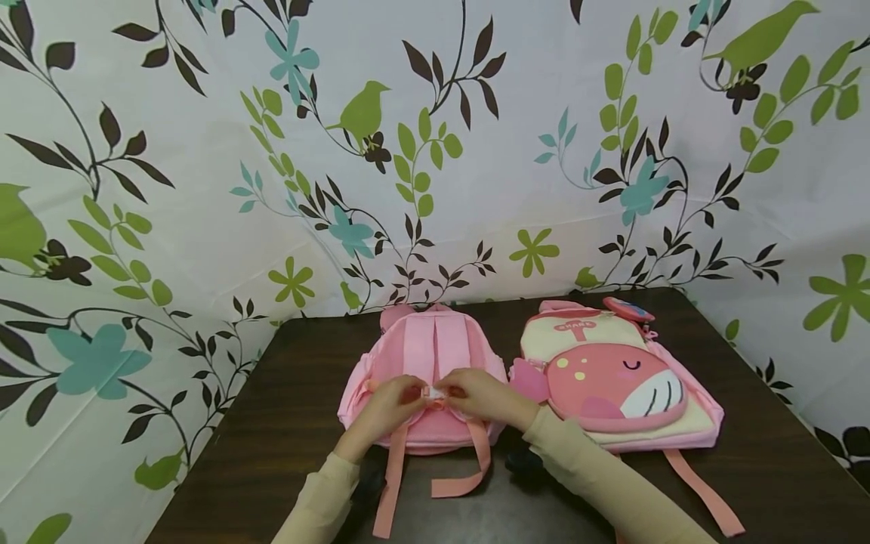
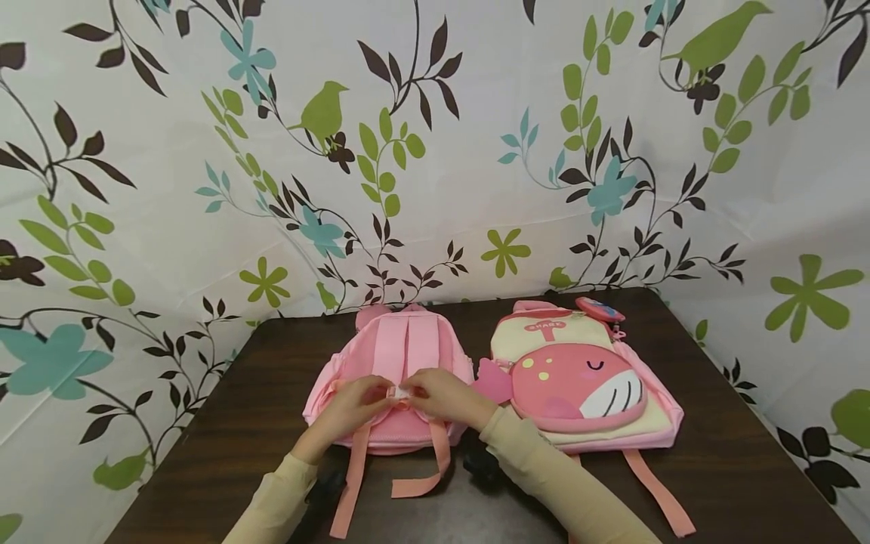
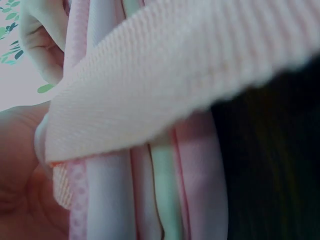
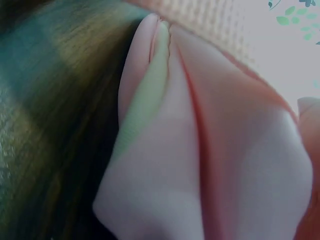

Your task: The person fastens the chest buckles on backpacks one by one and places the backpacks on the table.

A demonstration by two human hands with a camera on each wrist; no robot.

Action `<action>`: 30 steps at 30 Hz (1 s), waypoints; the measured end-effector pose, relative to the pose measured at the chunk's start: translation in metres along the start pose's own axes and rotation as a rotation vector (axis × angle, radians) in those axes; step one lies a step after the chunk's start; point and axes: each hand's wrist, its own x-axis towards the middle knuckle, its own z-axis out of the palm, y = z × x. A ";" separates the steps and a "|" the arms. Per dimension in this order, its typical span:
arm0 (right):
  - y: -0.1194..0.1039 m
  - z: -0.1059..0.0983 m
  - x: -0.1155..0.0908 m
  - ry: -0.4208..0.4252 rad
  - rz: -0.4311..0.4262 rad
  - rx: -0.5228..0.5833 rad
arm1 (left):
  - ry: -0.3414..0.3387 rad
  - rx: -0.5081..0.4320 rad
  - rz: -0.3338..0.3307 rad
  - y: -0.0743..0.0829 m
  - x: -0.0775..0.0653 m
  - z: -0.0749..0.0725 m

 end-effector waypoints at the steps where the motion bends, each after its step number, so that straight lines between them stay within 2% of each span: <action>1: 0.000 0.001 0.001 -0.002 -0.006 -0.006 | 0.003 -0.008 -0.006 0.000 -0.001 0.000; 8: -0.002 0.007 0.008 0.005 -0.056 -0.018 | 0.033 -0.008 -0.031 -0.002 -0.010 -0.004; 20: -0.011 0.025 0.031 0.007 -0.102 -0.042 | 0.069 0.009 -0.132 -0.014 -0.029 -0.017; 27: -0.013 0.029 0.039 -0.015 -0.048 -0.044 | 0.085 -0.010 -0.149 -0.019 -0.033 -0.021; 30: -0.012 0.030 0.038 -0.014 -0.055 -0.049 | 0.093 0.001 -0.152 -0.018 -0.033 -0.020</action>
